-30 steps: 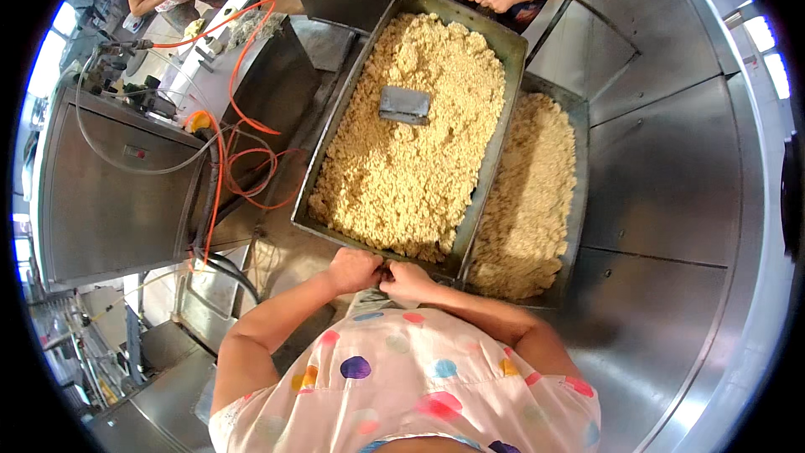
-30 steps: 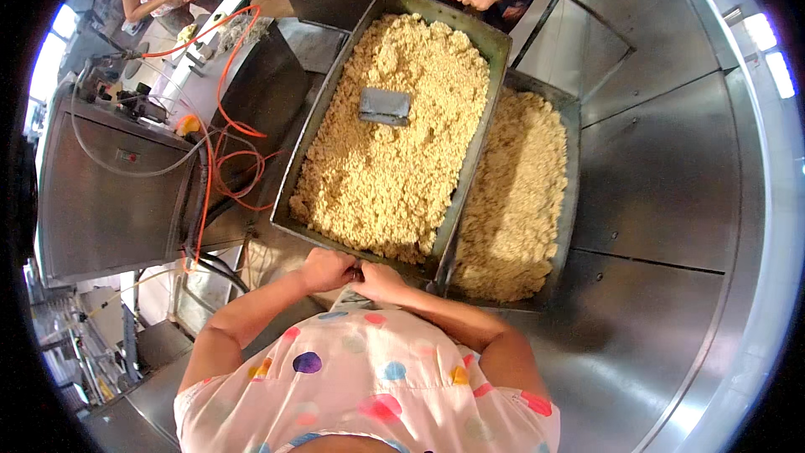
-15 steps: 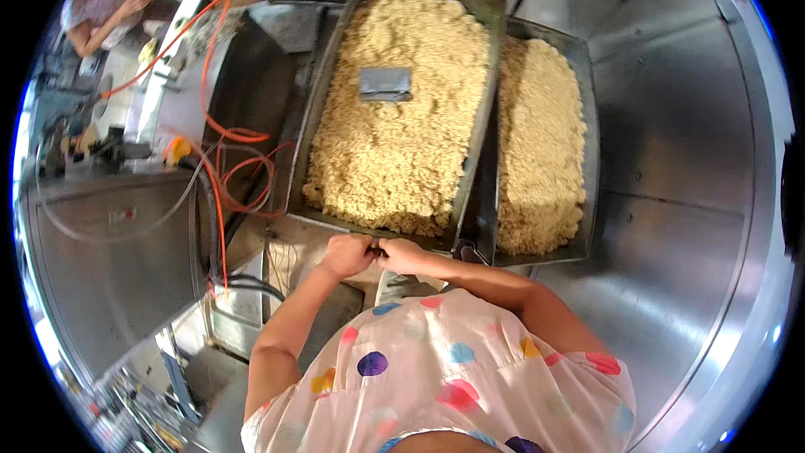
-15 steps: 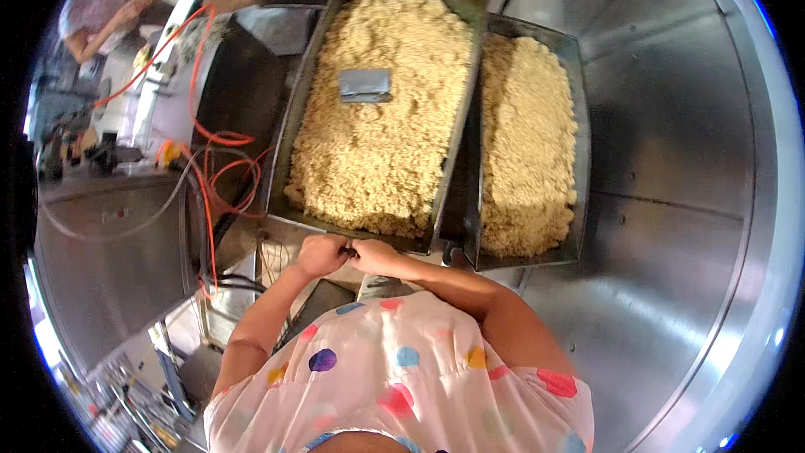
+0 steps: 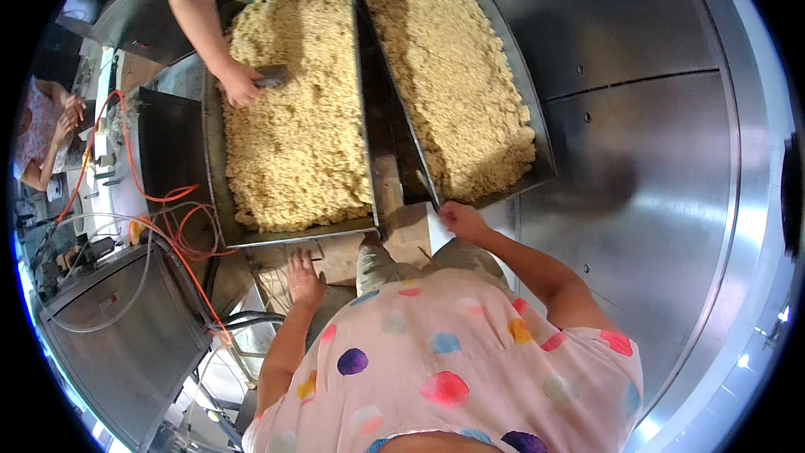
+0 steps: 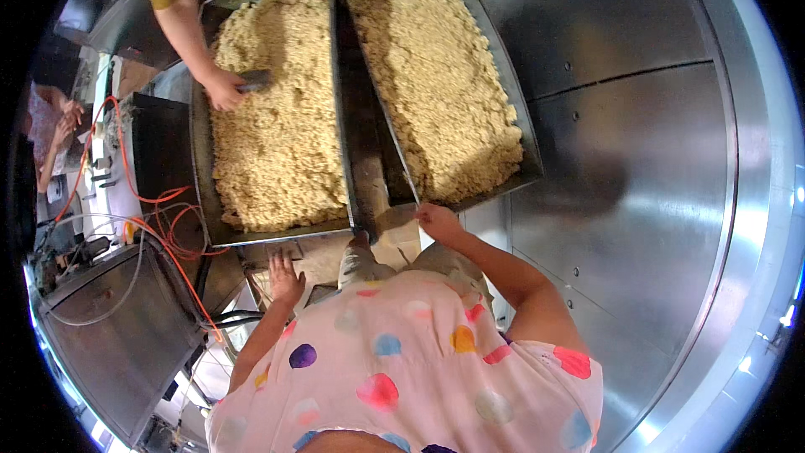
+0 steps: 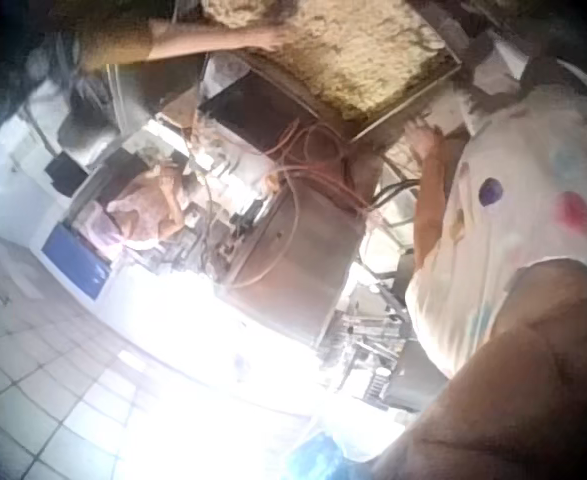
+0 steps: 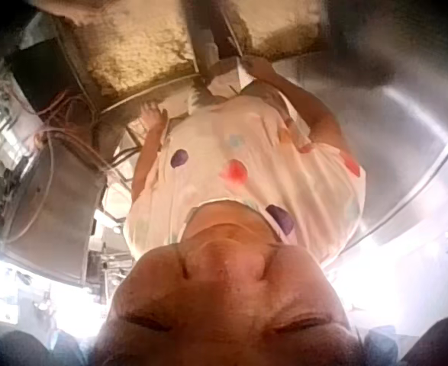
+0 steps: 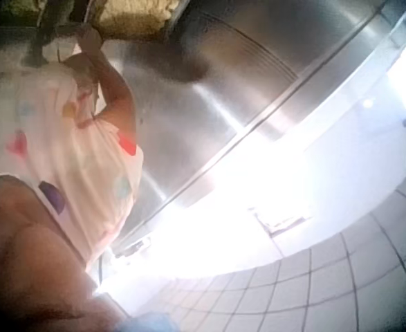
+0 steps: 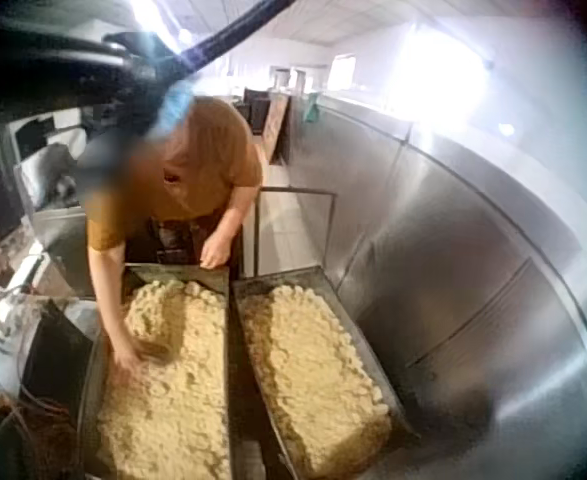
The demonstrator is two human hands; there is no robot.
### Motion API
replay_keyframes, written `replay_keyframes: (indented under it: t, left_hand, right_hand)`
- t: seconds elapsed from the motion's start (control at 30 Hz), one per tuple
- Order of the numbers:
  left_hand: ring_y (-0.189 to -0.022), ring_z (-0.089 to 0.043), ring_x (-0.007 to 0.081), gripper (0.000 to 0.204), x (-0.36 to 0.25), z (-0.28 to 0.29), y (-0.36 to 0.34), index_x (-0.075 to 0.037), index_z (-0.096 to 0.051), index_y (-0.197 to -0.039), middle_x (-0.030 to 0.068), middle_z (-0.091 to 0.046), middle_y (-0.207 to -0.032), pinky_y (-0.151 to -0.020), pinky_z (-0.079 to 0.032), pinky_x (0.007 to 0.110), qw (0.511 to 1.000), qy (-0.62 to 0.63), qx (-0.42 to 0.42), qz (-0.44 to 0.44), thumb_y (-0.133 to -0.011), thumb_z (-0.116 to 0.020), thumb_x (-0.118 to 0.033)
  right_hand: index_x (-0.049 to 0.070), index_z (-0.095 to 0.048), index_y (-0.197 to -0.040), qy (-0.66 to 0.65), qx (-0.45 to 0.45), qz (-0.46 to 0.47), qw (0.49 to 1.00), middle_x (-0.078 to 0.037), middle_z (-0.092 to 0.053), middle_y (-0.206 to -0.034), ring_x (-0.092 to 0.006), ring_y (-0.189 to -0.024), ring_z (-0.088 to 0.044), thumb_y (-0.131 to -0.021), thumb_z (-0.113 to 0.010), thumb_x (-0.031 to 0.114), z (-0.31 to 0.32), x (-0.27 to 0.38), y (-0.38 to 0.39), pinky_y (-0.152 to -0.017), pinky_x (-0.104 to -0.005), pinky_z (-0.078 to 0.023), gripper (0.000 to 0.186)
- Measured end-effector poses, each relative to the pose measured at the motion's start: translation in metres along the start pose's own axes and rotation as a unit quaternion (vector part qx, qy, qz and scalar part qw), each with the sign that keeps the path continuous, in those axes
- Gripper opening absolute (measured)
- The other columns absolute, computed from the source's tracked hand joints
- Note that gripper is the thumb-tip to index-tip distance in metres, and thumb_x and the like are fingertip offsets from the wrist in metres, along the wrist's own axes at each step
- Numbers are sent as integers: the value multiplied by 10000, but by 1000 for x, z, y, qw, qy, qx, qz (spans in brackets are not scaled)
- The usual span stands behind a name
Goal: The person takes trays of patterned round cookies from a rack and places them into an oven, later walking to another area to handle bins of grain or dough.
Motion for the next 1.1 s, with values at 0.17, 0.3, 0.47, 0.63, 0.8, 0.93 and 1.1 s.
replay_keyframes:
  t: [0.17,0.3,0.47,0.63,0.8,0.93,1.1]
  left_hand:
    - [-1325,-261,394,708,-77,-26,27,-1,-343,-1372,222,-130,-1496,-1106,-232,428,986,25,-108,122,-762,-641,-202]
    - [-1288,-333,405,671,-158,-71,43,32,-363,-1342,254,-243,-1447,-1068,-308,413,979,113,38,164,-766,-636,-180]
    - [-1154,-496,379,484,-287,-111,18,-27,-491,-1245,227,-491,-1278,-950,-421,423,956,227,183,-11,-844,-606,-273]
    - [-966,-622,304,370,-370,-65,-6,-53,-559,-1180,175,-615,-1103,-791,-504,382,933,320,162,-28,-883,-577,-272]
    - [-1047,-572,306,366,-401,-82,-28,-38,-561,-1162,169,-595,-1118,-903,-446,411,955,219,170,-106,-869,-577,-257]
    - [-1154,-485,343,416,-468,-85,-55,-69,-517,-1222,185,-497,-1251,-1005,-330,460,950,149,95,-256,-845,-580,-234]
    - [-1076,-550,328,482,-533,-111,-89,-30,-474,-1204,174,-603,-1093,-940,-357,490,952,117,51,-279,-782,-603,-226]
  right_hand:
    - [46,-628,-946,240,18,-129,962,-162,-631,-959,-319,-931,-603,-797,-541,166,65,-147,71,-796,-432,-497,210]
    - [37,-614,-1046,286,39,-52,956,-146,-595,-1074,-329,-1020,-553,-784,-528,143,76,-232,77,-874,-419,-459,296]
    - [3,-600,-1035,301,-27,91,949,-163,-558,-1092,-325,-1055,-516,-792,-520,144,66,-287,39,-922,-438,-417,292]
    - [23,-616,-986,333,-5,87,939,-136,-551,-1082,-284,-1053,-508,-798,-523,161,71,-273,22,-900,-416,-404,251]
    - [70,-636,-922,352,61,65,932,-107,-633,-917,-250,-927,-570,-794,-561,224,75,-267,40,-840,-393,-393,214]
    - [74,-635,-898,374,86,120,916,-92,-644,-815,-271,-865,-587,-710,-619,196,122,-227,54,-823,-402,-390,225]
    - [70,-624,-930,368,123,121,914,-134,-645,-858,-309,-863,-595,-703,-628,165,145,-214,33,-818,-453,-428,246]
Point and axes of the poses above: each hand's wrist, its own y-axis away from the middle knuckle, its own z-axis out of the back of the hand, x = y × z, the point moved 4 cm from there along -y, towards the middle knuckle
